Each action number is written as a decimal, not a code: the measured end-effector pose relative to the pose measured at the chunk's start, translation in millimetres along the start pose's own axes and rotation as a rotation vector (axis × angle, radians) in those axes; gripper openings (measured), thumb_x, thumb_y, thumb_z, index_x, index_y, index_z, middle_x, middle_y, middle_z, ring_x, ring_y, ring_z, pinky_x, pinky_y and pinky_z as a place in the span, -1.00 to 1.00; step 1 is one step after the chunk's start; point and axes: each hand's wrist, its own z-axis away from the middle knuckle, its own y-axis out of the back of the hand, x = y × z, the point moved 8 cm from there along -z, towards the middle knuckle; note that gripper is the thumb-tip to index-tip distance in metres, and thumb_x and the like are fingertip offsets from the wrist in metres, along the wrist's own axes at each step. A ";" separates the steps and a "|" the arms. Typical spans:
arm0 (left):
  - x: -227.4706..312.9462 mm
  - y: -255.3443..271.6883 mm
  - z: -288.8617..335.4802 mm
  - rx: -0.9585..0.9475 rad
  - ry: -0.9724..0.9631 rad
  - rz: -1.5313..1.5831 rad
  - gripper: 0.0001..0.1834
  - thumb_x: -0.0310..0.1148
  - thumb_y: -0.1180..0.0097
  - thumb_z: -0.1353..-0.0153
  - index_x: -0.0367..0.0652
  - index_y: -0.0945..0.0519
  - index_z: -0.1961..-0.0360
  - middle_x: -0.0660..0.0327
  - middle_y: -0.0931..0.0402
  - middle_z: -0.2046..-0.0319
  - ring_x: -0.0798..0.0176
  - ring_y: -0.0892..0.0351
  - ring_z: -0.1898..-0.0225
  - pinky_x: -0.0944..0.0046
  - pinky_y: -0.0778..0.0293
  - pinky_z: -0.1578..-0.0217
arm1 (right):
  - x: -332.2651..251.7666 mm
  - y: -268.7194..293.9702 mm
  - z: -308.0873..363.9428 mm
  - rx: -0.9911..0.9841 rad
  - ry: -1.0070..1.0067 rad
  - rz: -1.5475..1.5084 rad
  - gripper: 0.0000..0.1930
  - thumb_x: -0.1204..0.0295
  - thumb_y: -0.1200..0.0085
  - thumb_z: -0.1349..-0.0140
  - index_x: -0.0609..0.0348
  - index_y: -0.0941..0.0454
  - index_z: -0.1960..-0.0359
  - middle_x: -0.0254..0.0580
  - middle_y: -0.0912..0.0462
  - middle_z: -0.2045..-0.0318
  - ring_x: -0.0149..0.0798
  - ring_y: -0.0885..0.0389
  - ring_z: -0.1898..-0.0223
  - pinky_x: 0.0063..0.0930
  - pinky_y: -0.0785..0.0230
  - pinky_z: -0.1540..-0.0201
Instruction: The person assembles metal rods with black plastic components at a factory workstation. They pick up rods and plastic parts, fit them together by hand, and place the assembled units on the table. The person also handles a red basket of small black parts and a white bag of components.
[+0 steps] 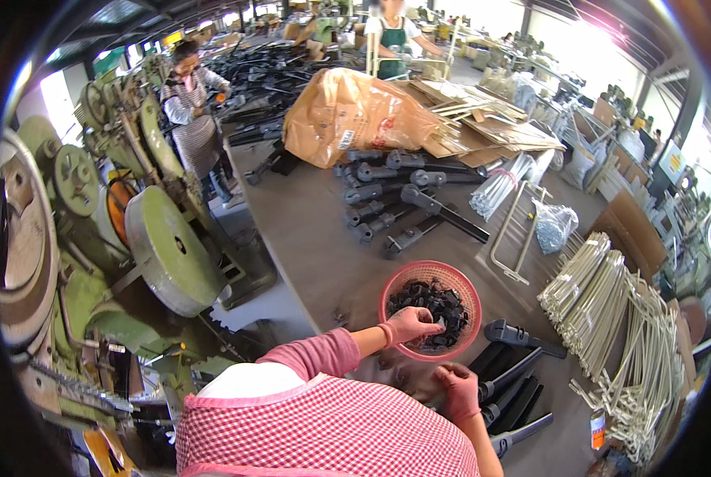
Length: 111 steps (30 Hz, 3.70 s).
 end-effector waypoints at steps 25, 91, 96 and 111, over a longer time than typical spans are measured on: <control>96.9 -41.0 210.5 0.257 -0.425 0.472 -0.84 -0.32 -0.01 -0.43 -0.15 -0.46 0.08 0.33 -0.53 0.40 0.47 -0.51 0.46 0.46 -0.42 0.49 | -106.3 -77.7 88.4 -0.321 0.299 -0.074 -0.84 0.56 -0.10 -0.28 0.30 -0.56 0.13 -0.30 -0.66 0.37 -0.48 -0.62 0.40 -0.66 -0.41 0.41; -66.6 63.3 -105.8 0.019 -0.261 -1.225 -0.84 -0.24 -0.23 -0.09 0.15 -0.71 0.27 0.15 -0.51 0.20 0.00 -0.56 0.12 0.05 -0.51 0.13 | 63.2 2.1 -204.5 0.226 -0.091 1.020 -0.52 0.36 -0.18 -0.06 0.39 -0.46 0.00 0.27 -0.64 0.21 0.14 -0.61 0.03 -0.14 -0.42 -0.08; -49.2 80.4 -93.8 0.091 -0.228 -0.767 -0.82 -0.26 -0.19 -0.17 0.02 -0.65 0.21 0.10 -0.62 0.31 -0.02 -0.63 0.17 0.04 -0.52 0.13 | 34.6 18.6 -184.3 0.331 -0.121 0.836 -0.54 0.31 -0.21 -0.05 0.36 -0.51 0.04 0.29 -0.63 0.16 0.19 -0.57 -0.04 -0.13 -0.39 -0.12; 13.9 26.3 -21.7 -0.176 -0.008 0.800 -0.80 -0.27 -0.09 -0.38 -0.14 -0.58 0.10 0.23 -0.66 0.26 0.32 -0.66 0.30 0.34 -0.64 0.30 | -22.8 -42.8 -114.8 -0.271 -0.209 -0.821 -0.81 0.44 -0.04 -0.30 0.20 -0.49 0.08 -0.27 -0.61 0.23 -0.33 -0.61 0.27 -0.60 -0.55 0.30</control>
